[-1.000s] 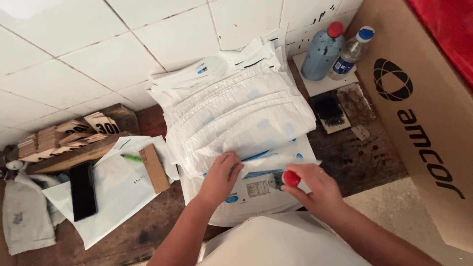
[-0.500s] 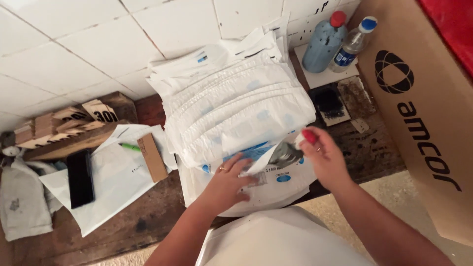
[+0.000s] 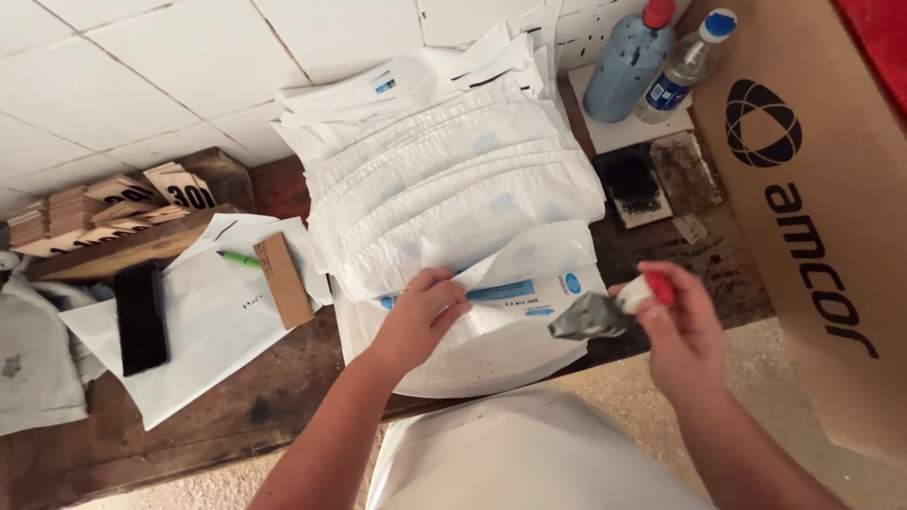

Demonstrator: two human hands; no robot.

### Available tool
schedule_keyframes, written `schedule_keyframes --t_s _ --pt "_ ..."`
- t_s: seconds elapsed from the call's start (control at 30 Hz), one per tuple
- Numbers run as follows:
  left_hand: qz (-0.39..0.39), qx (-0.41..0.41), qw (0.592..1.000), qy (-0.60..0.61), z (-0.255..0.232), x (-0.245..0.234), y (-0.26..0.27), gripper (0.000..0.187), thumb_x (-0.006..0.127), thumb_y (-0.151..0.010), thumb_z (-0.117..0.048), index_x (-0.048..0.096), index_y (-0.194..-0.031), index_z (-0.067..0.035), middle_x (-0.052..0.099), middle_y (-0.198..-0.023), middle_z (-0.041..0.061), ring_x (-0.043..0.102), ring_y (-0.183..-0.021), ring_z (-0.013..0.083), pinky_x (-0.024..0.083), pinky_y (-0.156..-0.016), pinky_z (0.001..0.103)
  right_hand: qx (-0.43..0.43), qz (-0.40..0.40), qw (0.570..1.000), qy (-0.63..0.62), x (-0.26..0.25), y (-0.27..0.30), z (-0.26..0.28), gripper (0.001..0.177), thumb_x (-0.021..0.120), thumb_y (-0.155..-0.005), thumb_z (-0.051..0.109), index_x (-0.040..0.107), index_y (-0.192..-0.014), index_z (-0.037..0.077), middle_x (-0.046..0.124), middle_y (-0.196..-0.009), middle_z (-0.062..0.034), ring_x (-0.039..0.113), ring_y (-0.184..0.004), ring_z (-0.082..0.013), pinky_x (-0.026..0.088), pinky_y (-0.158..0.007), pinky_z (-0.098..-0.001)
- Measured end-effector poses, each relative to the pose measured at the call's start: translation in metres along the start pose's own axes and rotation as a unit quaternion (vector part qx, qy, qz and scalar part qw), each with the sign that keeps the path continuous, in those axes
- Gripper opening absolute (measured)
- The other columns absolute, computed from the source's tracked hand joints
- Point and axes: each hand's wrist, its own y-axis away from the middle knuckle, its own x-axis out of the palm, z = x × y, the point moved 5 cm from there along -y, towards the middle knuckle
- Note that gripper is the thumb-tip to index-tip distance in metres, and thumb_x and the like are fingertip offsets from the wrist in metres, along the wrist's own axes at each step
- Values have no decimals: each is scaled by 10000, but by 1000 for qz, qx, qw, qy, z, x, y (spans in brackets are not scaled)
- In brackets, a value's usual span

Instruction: Manually stamping plastic bags for cheese packaging and then placing them into a box.

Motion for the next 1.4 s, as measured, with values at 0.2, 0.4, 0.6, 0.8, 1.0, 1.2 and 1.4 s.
schedule_keyframes --t_s 0.2,0.4,0.6,0.8,1.0,1.2,1.4 --pt "-25 -49 998 5 -2 -15 -4 103 605 -1027 -347 584 -1062 -252 617 -1176 34 702 -1106 345 573 -937 457 -115 111 960 228 37 5 -35 484 856 -794 154 718 -1248 65 703 -976 -68 753 -895 -214 629 -866 -336" --pt "-108 -102 987 -53 -18 -46 -33 96 546 -1049 -310 575 -1065 -220 641 -1089 70 713 -1004 372 578 -882 510 -316 112 901 276 95 -26 -16 457 795 -887 162 662 -1308 44 689 -1036 -85 701 -943 -250 595 -874 -363" --pt "-284 272 889 -236 -70 -38 -21 210 645 -998 -136 672 -1171 -20 664 -1189 228 622 -1198 454 522 -991 552 -327 117 878 330 110 -49 -55 453 791 -899 261 670 -1297 81 688 -953 -51 712 -922 -218 610 -820 -329" --pt "120 77 937 -318 -14 43 -4 397 783 -873 -274 653 -1240 -198 645 -1239 45 636 -1214 317 543 -958 485 9 80 991 111 81 -90 -31 420 779 -928 153 641 -1318 79 703 -1148 -135 676 -1037 -206 621 -826 -364" --pt "4 42 942 -332 32 42 -1 303 807 -796 -428 710 -1045 -287 605 -1221 -31 519 -1294 290 435 -1031 541 90 14 994 65 44 -77 4 414 631 -1010 137 564 -1410 53 570 -1211 -121 601 -1029 -190 600 -870 -344" --pt "2 56 973 -222 31 26 -6 124 700 -959 -395 750 -995 -287 681 -1093 -38 616 -1197 233 499 -971 471 78 -31 996 38 23 -52 18 404 632 -983 16 585 -1385 7 616 -1155 -154 672 -1018 -213 605 -857 -325" --pt "-32 4 995 -90 10 -2 -8 144 616 -989 -292 696 -926 -191 678 -1091 -74 632 -967 220 431 -906 413 222 -50 949 220 23 -39 41 389 624 -945 10 650 -1296 174 752 -1177 -22 674 -1040 -158 572 -872 -328"
